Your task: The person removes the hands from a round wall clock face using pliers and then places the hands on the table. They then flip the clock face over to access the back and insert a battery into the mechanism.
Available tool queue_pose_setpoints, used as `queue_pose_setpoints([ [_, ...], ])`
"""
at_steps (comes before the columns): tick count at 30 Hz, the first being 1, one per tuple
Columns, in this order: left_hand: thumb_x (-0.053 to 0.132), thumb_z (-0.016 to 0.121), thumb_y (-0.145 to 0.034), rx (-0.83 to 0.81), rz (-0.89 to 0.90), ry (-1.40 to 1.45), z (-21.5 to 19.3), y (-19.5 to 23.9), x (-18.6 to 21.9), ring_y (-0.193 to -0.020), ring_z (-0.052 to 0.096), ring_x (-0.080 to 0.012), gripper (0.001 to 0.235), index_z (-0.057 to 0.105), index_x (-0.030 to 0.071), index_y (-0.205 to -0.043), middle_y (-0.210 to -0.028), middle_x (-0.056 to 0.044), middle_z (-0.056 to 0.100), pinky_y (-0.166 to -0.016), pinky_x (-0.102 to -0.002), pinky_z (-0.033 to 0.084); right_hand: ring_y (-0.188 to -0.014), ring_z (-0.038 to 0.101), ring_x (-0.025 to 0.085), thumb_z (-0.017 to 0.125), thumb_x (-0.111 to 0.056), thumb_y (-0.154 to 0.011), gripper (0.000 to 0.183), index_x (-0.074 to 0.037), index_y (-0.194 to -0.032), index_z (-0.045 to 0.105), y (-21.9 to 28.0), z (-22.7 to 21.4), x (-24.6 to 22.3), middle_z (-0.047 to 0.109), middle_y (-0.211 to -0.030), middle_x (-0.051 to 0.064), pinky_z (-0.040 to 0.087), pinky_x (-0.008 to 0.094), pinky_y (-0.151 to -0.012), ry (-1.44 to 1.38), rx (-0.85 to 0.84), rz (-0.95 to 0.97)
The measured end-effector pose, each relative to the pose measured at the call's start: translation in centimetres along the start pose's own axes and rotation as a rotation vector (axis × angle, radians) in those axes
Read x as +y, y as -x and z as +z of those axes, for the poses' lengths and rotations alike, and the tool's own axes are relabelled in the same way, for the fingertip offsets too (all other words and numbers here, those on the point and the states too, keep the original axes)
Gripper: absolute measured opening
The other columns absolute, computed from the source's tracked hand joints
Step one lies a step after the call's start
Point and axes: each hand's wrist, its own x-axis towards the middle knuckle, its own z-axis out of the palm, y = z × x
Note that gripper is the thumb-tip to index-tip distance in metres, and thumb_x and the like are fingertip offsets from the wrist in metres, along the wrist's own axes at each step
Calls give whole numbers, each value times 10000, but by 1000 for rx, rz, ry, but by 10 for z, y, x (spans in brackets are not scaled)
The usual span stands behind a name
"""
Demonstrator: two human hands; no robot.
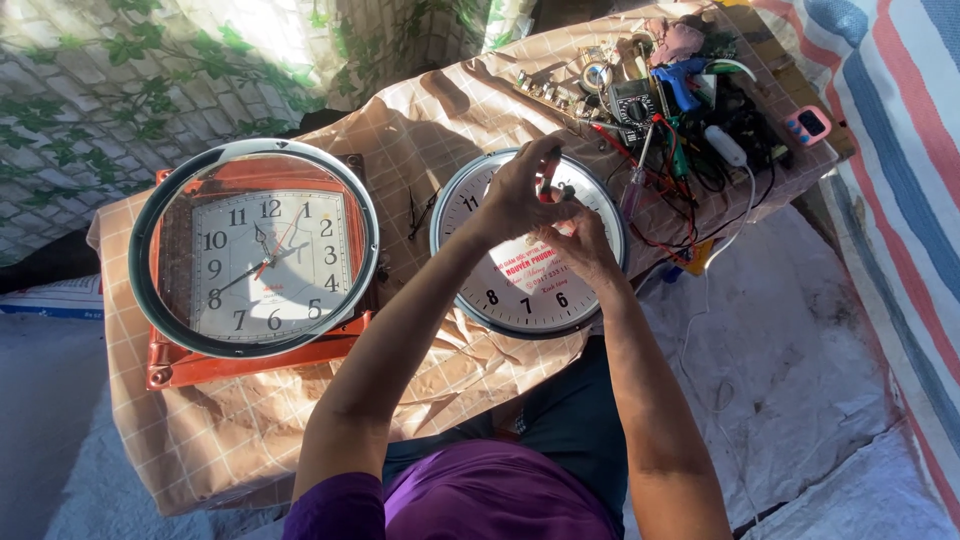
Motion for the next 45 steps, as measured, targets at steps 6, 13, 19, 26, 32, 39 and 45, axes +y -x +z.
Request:
queue_pose_setpoints([
  [6,451,916,-708,304,70,-180,27,39,29,-986,587,-386,934,390,77,-1384,-1069,-120,492,-811,-479,553,-974,694,438,777,-102,-972,232,62,-1095,669,-20,-12,240,659,-933,247,433,622,-1065,596,-107,-52],
  [13,476,951,-655,209,22,6,8,26,23,-948,608,-391,1166,274,106,-1529,-1005,-132,593,-840,-536,520,-790,725,316,777,-223,-1000,233,-23,-1051,670,-2,16,56,651,-789,122,510,493,-982,220,-3,-26],
  [19,335,980,-629,-230,-35,365,-28,2,32,-831,554,-211,581,780,130,-1134,-1190,-107,723,-722,-290,464,-616,644,75,797,-229,-982,209,-85,-838,755,-2,17,-8,707,-655,69,553,377,-840,51,38,-32],
  [26,113,938,-695,-443,-151,667,-3,-14,-6,-933,725,-176,415,790,148,-1082,-935,-51,791,-888,-332,563,-787,694,108,838,-193,-938,127,-84,-920,775,-1,19,5,761,-809,62,527,392,-907,-12,108,-35],
  [32,185,857,-824,-60,-46,442,23,13,3,-960,732,-157,270,789,195,-1086,-944,-2,792,-920,-327,538,-769,688,165,834,-315,-951,225,-106,-986,759,-2,5,26,738,-817,95,509,489,-973,-54,26,128],
  [39,195,722,-963,422,-72,275,58,48,34,-1007,722,-168,208,771,262,-1154,-1065,5,782,-894,-315,522,-1231,589,495,703,-121,-986,360,66,-1275,597,10,15,-11,652,-1229,311,380,641,-1102,165,-12,237],
  [45,107,729,-954,524,-150,835,12,53,41,-740,715,-252,237,710,40,-1181,-938,-194,708,-550,-347,642,-1274,565,456,758,-425,-973,716,55,-1434,495,30,5,-20,608,-1291,300,376,631,-1120,-61,100,184],
])
